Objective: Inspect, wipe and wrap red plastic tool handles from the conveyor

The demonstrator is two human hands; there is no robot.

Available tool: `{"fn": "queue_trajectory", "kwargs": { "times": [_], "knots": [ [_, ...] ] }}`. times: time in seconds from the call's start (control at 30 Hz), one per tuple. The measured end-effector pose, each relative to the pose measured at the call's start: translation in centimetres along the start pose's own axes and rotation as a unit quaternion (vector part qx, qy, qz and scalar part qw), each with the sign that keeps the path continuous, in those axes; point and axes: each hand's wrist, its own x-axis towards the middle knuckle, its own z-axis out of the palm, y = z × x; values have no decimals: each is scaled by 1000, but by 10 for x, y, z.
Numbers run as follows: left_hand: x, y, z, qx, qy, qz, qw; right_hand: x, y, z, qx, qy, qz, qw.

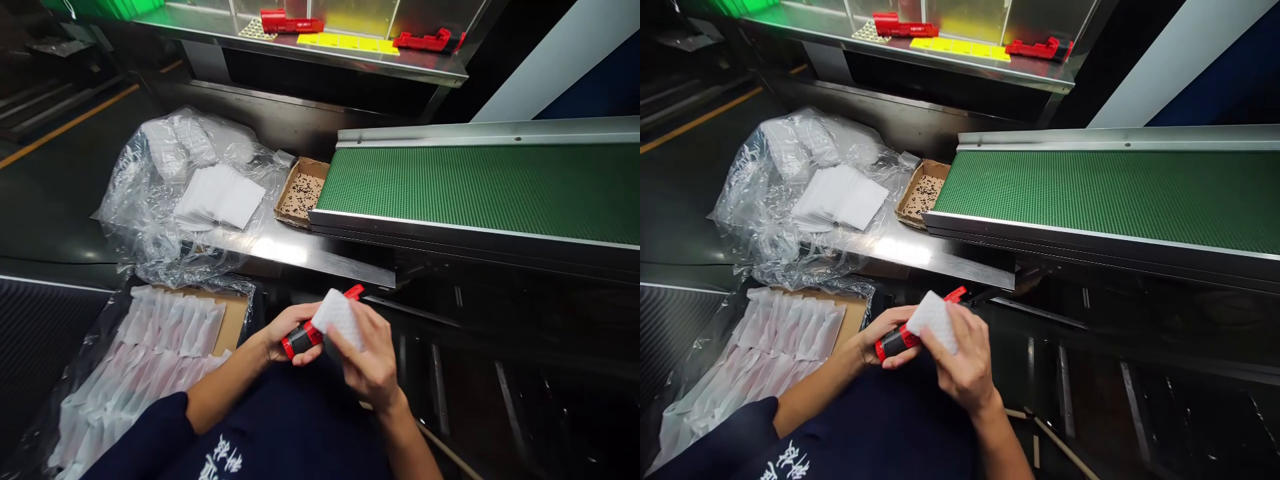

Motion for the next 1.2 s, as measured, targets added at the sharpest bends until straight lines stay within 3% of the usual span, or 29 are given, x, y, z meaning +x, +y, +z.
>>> {"fn": "queue_trajectory", "kwargs": {
  "times": [0.1, 0.17, 0.23, 0.33, 0.4, 0.47, 0.53, 0.6, 0.67, 0.73, 0.8, 0.9, 1.0, 1.1, 1.2],
  "knots": [
    [-5, 1, 1, -15, -17, 29, 999, -2, 25, -8, -170, 37, 80, 981],
    [-7, 1, 0, -10, -16, 59, 998, 0, 26, -14, -230, 66, 116, 964],
    [-7, -1, -2, 3, -9, 73, 997, 6, 10, -14, -185, 74, 109, 974],
    [-9, -2, -5, 9, 34, 65, 997, 13, -21, -3, -40, 12, 25, 999],
    [-12, -2, -7, 18, 47, 51, 997, 14, -27, 5, 7, -31, -13, 999],
    [-14, -2, -9, 26, 34, 50, 998, 13, -13, 7, -30, -50, 7, 998],
    [-16, -3, -12, 22, 7, 65, 998, 10, 11, 0, -137, -55, 62, 987],
    [-16, -5, -14, 7, -13, 77, 997, 8, 30, -11, -246, -29, 119, 961],
    [-14, -7, -17, -4, -19, 87, 996, 10, 33, -18, -273, 16, 142, 951],
    [-11, -8, -20, -9, -7, 91, 996, 13, 18, -17, -195, 31, 109, 974],
    [-9, -9, -23, -13, 18, 81, 996, 16, -4, -7, -80, -16, 23, 996],
    [-10, -10, -26, -9, 53, 66, 996, 18, -19, 9, 15, -82, -67, 994],
    [-16, -8, -25, 7, 37, 92, 995, 23, -2, 10, -81, -83, -29, 993],
    [-23, -3, -23, 11, 29, 123, 992, 38, 25, -2, -242, -85, 23, 966],
    [-28, 4, -24, 1, 54, 148, 987, 66, 46, -5, -291, -69, 16, 954]
  ]
}}
